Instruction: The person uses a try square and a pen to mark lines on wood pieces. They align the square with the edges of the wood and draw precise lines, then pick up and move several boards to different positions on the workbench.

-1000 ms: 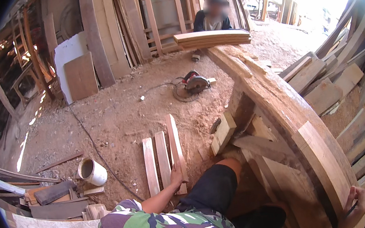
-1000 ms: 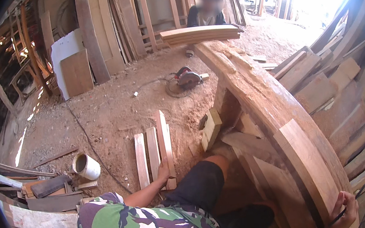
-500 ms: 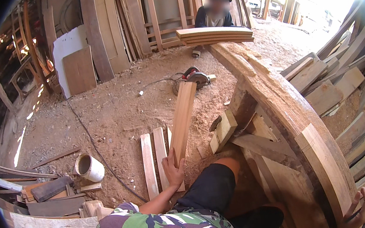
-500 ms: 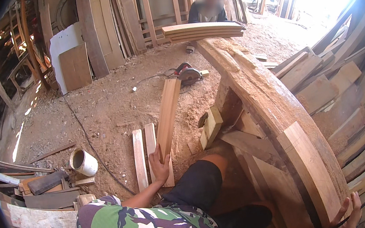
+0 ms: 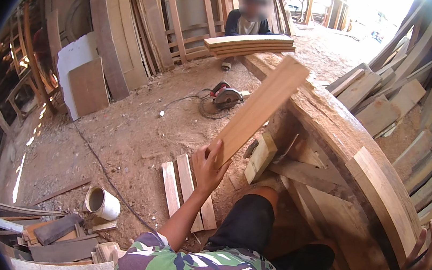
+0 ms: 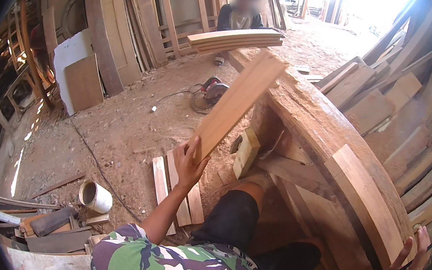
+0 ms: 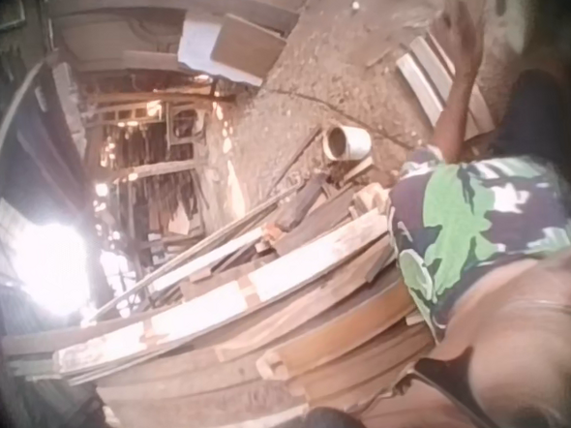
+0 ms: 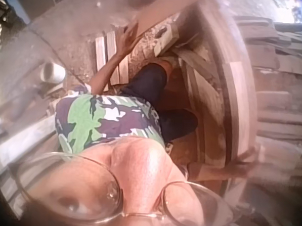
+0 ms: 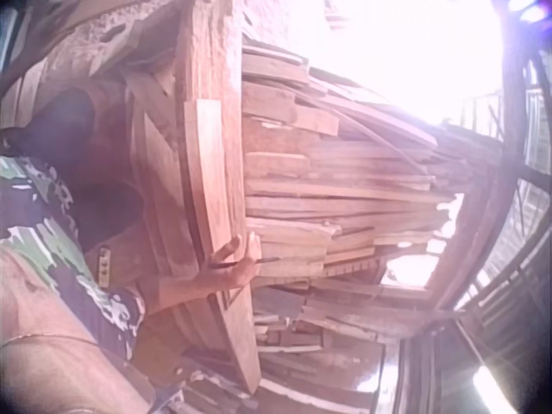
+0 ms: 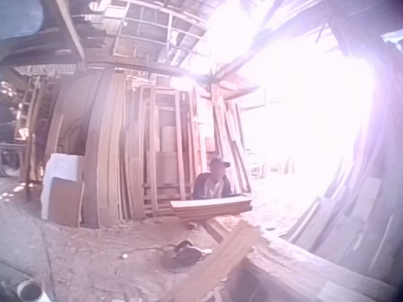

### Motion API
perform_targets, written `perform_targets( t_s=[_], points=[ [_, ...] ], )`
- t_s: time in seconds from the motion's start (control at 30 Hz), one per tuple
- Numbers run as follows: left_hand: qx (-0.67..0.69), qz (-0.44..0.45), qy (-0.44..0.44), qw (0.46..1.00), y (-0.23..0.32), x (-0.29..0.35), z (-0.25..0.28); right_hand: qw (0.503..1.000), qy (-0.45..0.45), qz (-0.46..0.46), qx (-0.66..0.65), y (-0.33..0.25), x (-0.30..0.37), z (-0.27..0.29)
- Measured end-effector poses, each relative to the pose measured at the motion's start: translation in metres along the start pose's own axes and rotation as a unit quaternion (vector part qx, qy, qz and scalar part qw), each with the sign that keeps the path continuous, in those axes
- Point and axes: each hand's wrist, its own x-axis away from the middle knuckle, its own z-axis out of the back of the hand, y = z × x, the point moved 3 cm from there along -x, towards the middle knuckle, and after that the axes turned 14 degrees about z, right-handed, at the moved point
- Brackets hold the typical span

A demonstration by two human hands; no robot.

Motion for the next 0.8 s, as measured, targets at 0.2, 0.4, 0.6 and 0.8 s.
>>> perform_targets(
  t_s=[0.2, 0.4, 0.6, 0.8],
  points=[
    [0.019, -0.144, -0.021, 0.989, 0.062, -0.065, -0.013, 0.999, -0.002, 0.016, -0.05, 0.004, -0.002, 0.01],
    [0.141, -0.258, -0.1, 0.951, 0.145, -0.138, -0.024, 0.996, -0.021, -0.054, -0.074, 0.001, -0.008, 0.026],
    [0.269, -0.358, -0.349, 0.823, 0.275, -0.173, -0.038, 0.989, 0.001, -0.132, -0.074, 0.015, 0.015, 0.044],
    [0.265, -0.375, -0.556, 0.693, 0.391, -0.142, -0.064, 0.963, -0.001, -0.258, -0.076, 0.03, 0.049, 0.064]
  ],
)
